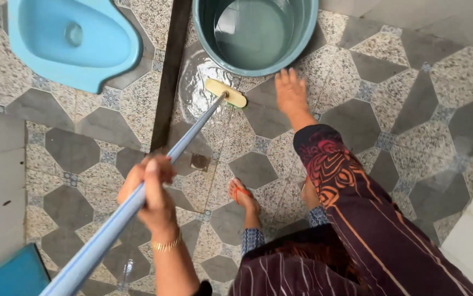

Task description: Scrubbing a tiled bathroom floor using a long-handled brush and water from a bucket.

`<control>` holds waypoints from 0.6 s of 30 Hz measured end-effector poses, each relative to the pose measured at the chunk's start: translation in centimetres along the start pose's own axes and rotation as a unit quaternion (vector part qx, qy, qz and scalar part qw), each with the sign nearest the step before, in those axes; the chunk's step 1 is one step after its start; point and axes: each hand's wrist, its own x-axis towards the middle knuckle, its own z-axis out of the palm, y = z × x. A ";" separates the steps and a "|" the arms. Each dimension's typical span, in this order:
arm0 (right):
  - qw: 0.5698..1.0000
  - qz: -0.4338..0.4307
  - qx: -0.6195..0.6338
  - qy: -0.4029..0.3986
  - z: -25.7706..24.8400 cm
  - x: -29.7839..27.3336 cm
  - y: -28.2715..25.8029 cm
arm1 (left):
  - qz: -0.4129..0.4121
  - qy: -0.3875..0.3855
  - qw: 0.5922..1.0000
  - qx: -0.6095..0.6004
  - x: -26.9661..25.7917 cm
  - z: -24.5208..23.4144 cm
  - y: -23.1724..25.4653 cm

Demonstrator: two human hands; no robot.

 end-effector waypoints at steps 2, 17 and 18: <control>0.998 -0.048 -0.038 0.027 -0.5 1.7 1.5 | 0.022 0.010 0.999 -0.035 -0.5 0.9 -0.1; 0.914 -0.184 -0.248 0.263 10.1 16.5 9.6 | -0.031 0.054 0.998 0.033 -1.9 3.3 1.4; 0.914 -0.186 -0.245 0.266 10.2 16.9 9.8 | -0.027 0.054 0.998 0.036 -2.0 3.1 1.2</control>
